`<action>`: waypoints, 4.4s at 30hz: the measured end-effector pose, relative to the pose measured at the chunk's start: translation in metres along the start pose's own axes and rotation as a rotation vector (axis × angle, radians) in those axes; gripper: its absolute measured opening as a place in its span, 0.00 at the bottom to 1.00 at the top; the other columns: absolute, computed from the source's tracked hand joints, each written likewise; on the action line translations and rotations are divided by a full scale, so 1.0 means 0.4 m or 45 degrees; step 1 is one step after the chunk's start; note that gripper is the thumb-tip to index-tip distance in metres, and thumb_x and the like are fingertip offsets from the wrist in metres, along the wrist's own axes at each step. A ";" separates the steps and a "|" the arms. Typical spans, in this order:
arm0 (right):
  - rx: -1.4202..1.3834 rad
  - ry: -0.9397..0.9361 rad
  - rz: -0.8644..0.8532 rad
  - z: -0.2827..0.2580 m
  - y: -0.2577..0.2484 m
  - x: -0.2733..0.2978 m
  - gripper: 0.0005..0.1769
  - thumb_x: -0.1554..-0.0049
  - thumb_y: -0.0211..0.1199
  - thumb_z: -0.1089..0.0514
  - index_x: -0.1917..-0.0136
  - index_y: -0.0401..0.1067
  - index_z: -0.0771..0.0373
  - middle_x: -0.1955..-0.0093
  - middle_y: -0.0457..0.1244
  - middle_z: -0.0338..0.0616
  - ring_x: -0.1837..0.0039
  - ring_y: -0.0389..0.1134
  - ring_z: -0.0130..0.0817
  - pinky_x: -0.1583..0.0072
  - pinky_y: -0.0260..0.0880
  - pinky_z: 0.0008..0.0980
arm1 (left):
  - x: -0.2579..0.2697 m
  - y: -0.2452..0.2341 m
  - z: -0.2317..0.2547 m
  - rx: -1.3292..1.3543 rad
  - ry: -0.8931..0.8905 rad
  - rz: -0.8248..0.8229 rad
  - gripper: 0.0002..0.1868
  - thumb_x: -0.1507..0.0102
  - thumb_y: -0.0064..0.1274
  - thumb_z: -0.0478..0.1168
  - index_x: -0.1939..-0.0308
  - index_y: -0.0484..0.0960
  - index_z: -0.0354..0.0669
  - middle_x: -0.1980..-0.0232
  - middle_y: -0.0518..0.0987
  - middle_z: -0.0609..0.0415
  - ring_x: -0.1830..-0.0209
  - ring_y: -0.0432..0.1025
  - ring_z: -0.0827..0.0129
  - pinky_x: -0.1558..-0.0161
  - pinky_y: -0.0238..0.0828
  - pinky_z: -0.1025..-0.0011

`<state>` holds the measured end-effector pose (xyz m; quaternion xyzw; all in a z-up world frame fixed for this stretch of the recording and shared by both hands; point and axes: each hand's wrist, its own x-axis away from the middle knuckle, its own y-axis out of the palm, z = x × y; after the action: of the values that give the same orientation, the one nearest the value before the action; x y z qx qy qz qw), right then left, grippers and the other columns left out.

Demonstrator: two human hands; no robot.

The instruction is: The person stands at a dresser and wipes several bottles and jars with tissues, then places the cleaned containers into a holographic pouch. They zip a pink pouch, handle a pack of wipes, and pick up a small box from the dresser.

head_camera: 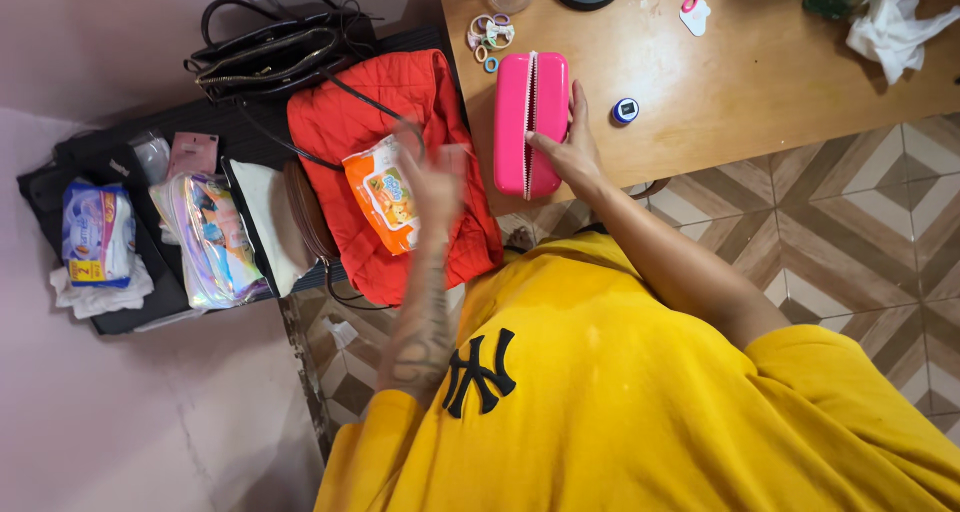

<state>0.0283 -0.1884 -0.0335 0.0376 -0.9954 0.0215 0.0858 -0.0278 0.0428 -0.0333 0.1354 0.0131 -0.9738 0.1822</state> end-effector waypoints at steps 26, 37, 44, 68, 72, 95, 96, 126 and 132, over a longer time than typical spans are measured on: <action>-0.550 -0.201 0.172 -0.165 -0.796 0.071 0.53 0.41 0.62 0.74 0.15 0.34 0.56 0.23 0.55 0.50 0.26 0.63 0.37 0.29 0.71 0.37 | 0.005 0.929 0.261 -0.142 0.107 -0.963 0.46 0.35 0.54 0.28 0.17 0.47 0.43 0.20 0.64 0.34 0.19 0.62 0.49 0.22 0.61 0.62; -0.167 0.043 -0.047 0.152 -1.085 -0.088 0.49 0.42 0.72 0.55 0.18 0.46 0.63 0.26 0.57 0.60 0.25 0.58 0.50 0.27 0.62 0.41 | 0.064 1.110 0.037 -0.688 -0.062 -1.026 0.49 0.39 0.62 0.38 0.20 0.50 0.41 0.24 0.62 0.30 0.23 0.57 0.42 0.26 0.54 0.58; 1.200 -0.525 0.327 0.122 -1.307 -0.142 0.29 0.46 0.72 0.60 0.33 0.70 0.67 0.37 0.62 0.59 0.34 0.58 0.53 0.35 0.61 0.50 | 0.122 1.061 0.206 -0.572 0.138 -0.502 0.32 0.32 0.58 0.39 0.26 0.66 0.36 0.27 0.70 0.37 0.25 0.64 0.46 0.25 0.59 0.58; 0.155 -0.310 -0.019 -0.115 -0.992 0.182 0.05 0.34 0.64 0.62 0.46 0.75 0.67 0.51 0.67 0.44 0.51 0.66 0.28 0.47 0.69 0.30 | 0.231 1.089 0.343 0.064 0.274 -0.719 0.37 0.32 0.52 0.34 0.23 0.52 0.34 0.24 0.58 0.31 0.26 0.55 0.40 0.31 0.56 0.50; 0.292 -0.410 -0.279 -0.172 -0.891 0.195 0.25 0.41 0.63 0.64 0.30 0.68 0.67 0.35 0.64 0.50 0.32 0.64 0.35 0.30 0.64 0.35 | 0.181 1.047 0.236 0.943 -0.575 -0.303 0.28 0.27 0.44 0.39 0.23 0.58 0.40 0.30 0.70 0.38 0.36 0.73 0.52 0.37 0.74 0.55; -1.382 0.128 -0.490 -0.124 -0.804 0.030 0.46 0.38 0.42 0.24 0.16 0.50 0.48 0.17 0.53 0.40 0.15 0.52 0.42 0.15 0.48 0.55 | -0.021 1.133 0.190 -0.417 0.335 -0.733 0.22 0.31 0.51 0.39 0.34 0.73 0.40 0.26 0.70 0.39 0.24 0.63 0.47 0.27 0.59 0.57; -1.378 0.163 -0.541 -0.159 -0.797 0.059 0.47 0.40 0.40 0.22 0.16 0.47 0.45 0.15 0.51 0.39 0.14 0.51 0.43 0.16 0.47 0.57 | -0.028 1.153 0.189 -0.574 0.389 -0.822 0.22 0.33 0.52 0.40 0.34 0.74 0.41 0.27 0.70 0.40 0.24 0.61 0.44 0.29 0.56 0.54; -1.129 0.205 -0.373 -0.338 -0.854 0.106 0.26 0.31 0.44 0.49 0.27 0.62 0.66 0.31 0.65 0.49 0.28 0.65 0.41 0.23 0.61 0.45 | 0.072 1.058 0.298 -0.162 0.349 -0.658 0.29 0.22 0.32 0.42 0.17 0.51 0.37 0.13 0.50 0.41 0.10 0.42 0.50 0.13 0.37 0.57; -1.520 0.368 -0.226 -0.331 -0.838 0.089 0.32 0.33 0.42 0.45 0.26 0.61 0.70 0.31 0.67 0.54 0.31 0.70 0.45 0.27 0.67 0.45 | 0.144 1.026 0.318 -0.291 0.602 -0.659 0.29 0.24 0.39 0.41 0.18 0.54 0.43 0.14 0.52 0.47 0.13 0.42 0.53 0.14 0.31 0.55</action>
<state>0.0418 -0.5184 0.1151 0.0624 -0.8071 -0.5413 0.2274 0.0346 -0.3701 0.0833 0.3276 0.1972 -0.9218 -0.0644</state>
